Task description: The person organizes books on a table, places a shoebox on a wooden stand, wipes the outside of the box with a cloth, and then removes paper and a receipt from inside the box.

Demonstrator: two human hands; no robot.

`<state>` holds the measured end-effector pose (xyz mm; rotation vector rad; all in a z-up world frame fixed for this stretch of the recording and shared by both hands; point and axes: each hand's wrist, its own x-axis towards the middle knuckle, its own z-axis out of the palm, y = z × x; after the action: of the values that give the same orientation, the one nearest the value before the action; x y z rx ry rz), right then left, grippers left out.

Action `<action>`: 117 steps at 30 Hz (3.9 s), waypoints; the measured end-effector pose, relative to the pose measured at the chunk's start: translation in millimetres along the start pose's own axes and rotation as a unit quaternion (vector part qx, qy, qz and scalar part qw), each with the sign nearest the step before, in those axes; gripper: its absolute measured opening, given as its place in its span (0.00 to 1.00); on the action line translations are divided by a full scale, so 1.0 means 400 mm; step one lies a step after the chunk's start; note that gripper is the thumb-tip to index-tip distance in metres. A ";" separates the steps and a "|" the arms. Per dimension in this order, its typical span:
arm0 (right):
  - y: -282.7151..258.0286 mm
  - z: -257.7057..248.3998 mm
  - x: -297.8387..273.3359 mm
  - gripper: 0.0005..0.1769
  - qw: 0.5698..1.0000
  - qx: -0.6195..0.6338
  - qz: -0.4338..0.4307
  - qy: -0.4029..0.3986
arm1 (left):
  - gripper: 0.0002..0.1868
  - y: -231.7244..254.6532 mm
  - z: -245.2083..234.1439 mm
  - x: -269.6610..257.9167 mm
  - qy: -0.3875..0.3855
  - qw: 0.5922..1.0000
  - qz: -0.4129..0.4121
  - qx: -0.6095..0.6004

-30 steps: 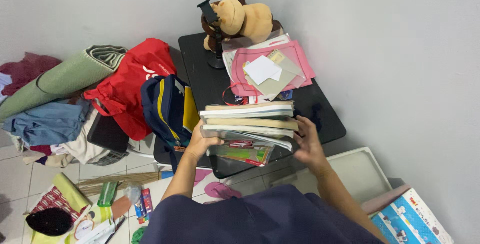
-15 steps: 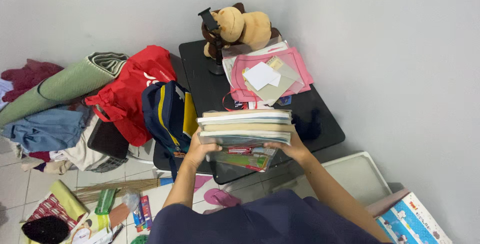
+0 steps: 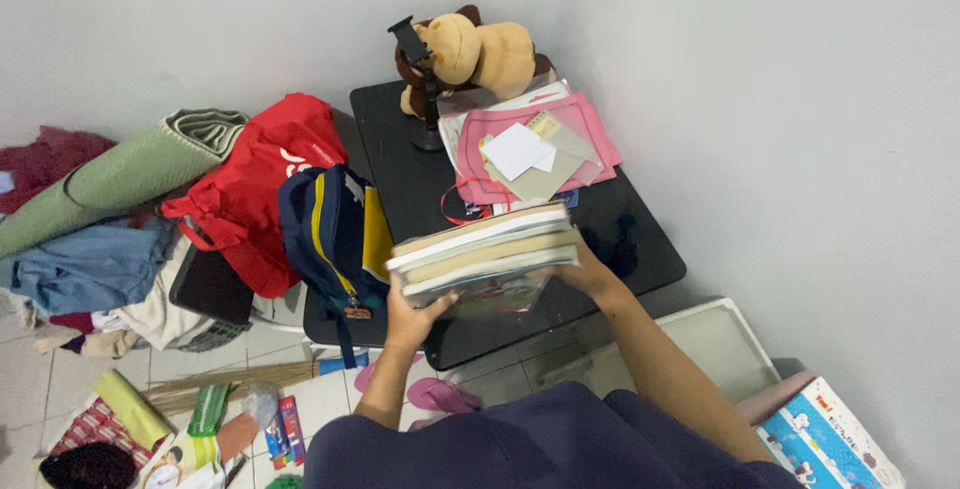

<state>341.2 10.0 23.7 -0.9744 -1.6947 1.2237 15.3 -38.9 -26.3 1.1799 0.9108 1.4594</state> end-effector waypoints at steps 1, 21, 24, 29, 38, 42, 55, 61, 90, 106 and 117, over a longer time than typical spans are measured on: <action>0.003 0.005 -0.006 0.42 1.000 0.001 0.001 -0.002 | 0.46 0.008 0.011 0.000 0.006 1.000 0.002 0.016; 0.033 0.113 -0.033 0.26 0.985 -0.041 0.052 0.161 | 0.42 -0.007 0.002 0.065 -0.003 0.998 -0.010 0.058; 0.014 0.127 -0.045 0.25 0.984 -0.057 0.009 0.169 | 0.38 -0.007 0.006 0.057 -0.007 0.999 -0.016 0.038; 0.020 0.150 -0.091 0.31 0.980 -0.051 0.008 0.191 | 0.33 -0.010 -0.015 0.044 -0.012 0.996 -0.061 0.065; -0.026 0.128 -0.044 0.29 0.971 0.023 0.035 0.237 | 0.39 0.088 0.038 0.123 -0.054 0.998 0.011 0.013; -0.048 0.113 -0.015 0.28 0.951 0.133 0.104 0.260 | 0.34 0.081 0.072 0.188 -0.028 0.988 -0.101 0.115; 0.348 0.080 0.024 0.27 0.872 0.015 0.316 0.373 | 0.42 -0.204 0.079 0.292 -0.025 0.854 -0.342 0.391; 0.411 0.072 -0.002 0.35 0.849 0.155 0.379 0.334 | 0.54 -0.279 0.057 0.305 -0.061 0.813 -0.323 0.481; -0.054 -0.004 -1.306 0.36 0.421 -0.250 0.348 0.800 | 0.32 -0.354 1.089 -0.380 -0.616 0.767 0.060 0.171; -0.182 0.005 -1.174 0.40 0.553 0.257 0.342 0.715 | 0.65 -0.174 1.156 -0.395 -0.611 0.734 -0.253 0.156; -0.217 -0.020 -1.139 0.38 0.555 0.159 0.385 0.720 | 0.49 -0.131 1.117 -0.373 -0.549 0.770 -0.315 0.083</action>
<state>507.5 -423.1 31.5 -1.7683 0.3388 0.5925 463.7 -190.0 -1.3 1.3818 0.4786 0.0152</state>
